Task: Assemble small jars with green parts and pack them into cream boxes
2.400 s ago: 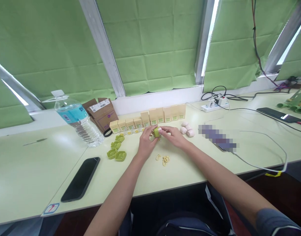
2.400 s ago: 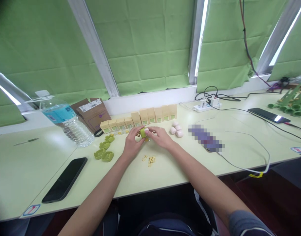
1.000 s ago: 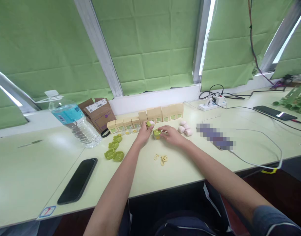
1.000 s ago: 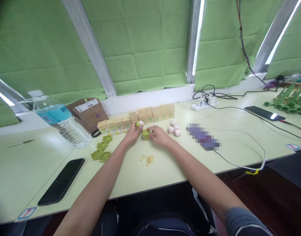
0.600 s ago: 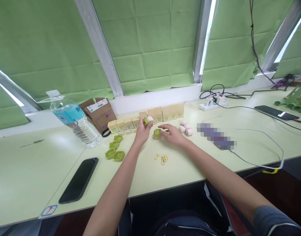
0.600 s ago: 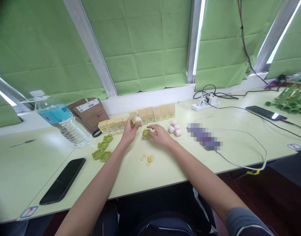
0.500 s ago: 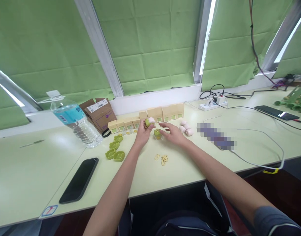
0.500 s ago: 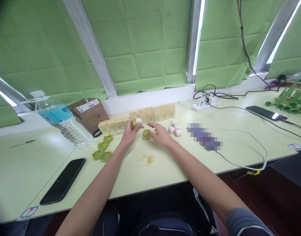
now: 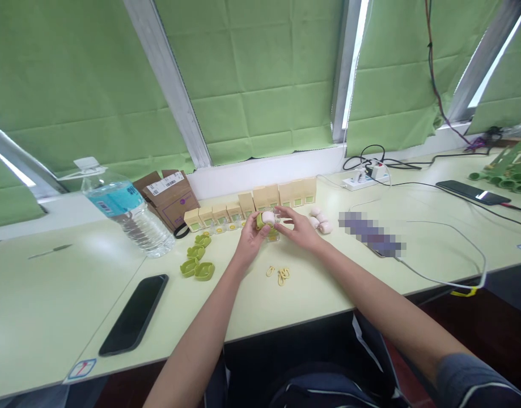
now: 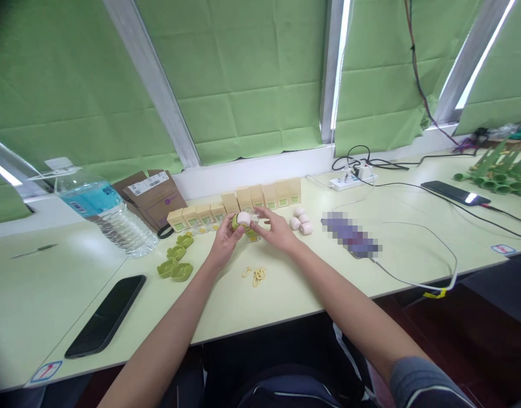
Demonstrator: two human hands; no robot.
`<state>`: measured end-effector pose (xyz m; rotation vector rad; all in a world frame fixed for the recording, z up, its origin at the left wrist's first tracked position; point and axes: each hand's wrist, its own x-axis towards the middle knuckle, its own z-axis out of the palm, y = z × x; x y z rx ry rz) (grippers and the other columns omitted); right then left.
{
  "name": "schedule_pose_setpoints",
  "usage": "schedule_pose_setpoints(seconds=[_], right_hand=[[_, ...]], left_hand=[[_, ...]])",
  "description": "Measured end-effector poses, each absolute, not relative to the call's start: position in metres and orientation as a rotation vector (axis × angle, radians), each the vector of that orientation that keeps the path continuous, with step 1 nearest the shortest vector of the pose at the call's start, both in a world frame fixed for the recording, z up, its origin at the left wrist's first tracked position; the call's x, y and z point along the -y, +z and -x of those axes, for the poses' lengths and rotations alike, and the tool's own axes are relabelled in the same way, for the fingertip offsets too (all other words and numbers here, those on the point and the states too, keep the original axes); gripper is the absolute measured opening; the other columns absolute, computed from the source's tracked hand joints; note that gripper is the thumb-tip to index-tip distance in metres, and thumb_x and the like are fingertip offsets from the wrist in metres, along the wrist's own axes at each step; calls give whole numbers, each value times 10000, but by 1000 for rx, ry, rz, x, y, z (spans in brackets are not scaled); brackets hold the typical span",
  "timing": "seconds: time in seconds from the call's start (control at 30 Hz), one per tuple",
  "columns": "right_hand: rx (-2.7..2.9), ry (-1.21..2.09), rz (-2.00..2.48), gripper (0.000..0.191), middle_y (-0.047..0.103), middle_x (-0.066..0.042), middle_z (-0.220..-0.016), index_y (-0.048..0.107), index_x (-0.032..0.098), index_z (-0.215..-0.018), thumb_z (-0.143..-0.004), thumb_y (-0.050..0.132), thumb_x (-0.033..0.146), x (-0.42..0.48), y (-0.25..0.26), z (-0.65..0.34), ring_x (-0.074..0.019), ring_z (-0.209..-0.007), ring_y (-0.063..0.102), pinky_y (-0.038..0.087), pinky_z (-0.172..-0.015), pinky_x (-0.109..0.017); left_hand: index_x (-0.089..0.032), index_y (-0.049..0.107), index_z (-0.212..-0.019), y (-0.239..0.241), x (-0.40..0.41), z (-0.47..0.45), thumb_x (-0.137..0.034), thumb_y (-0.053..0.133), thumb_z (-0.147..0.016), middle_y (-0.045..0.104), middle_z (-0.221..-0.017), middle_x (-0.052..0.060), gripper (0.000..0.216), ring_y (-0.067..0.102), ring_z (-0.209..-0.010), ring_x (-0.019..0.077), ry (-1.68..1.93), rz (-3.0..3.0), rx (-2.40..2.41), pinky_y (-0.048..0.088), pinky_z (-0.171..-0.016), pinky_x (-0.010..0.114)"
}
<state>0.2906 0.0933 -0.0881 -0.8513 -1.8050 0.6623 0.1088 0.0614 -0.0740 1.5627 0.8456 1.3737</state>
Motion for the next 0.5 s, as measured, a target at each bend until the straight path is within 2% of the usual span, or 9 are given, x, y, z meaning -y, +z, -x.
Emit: schedule_pose_setpoints(seconds=[0.27,0.5], right_hand=[[1787,582,868,493,682,-73,-1233,580,242,-1280,-799,679,290,-91,-85,-289,-223,-1057,671,568,-914,-417],[1705,593,958,389,713,-79,-1165,630,216,-1136,-807,714,406,-87,-80,-290,-218,-1006,686,570,-908,-419]], left_hand=[[-203,531,-1186,-71,-56,-112,-463,739,-820,636,-1177,95,495,602,-1078,210,1354,-1575,-826,498,-932,324],[-201,502,-1205,-71,-56,-111,-449,718,-843,620,-1223,108,489,656,-1022,204,1392,-1557,-772,528,-936,370]])
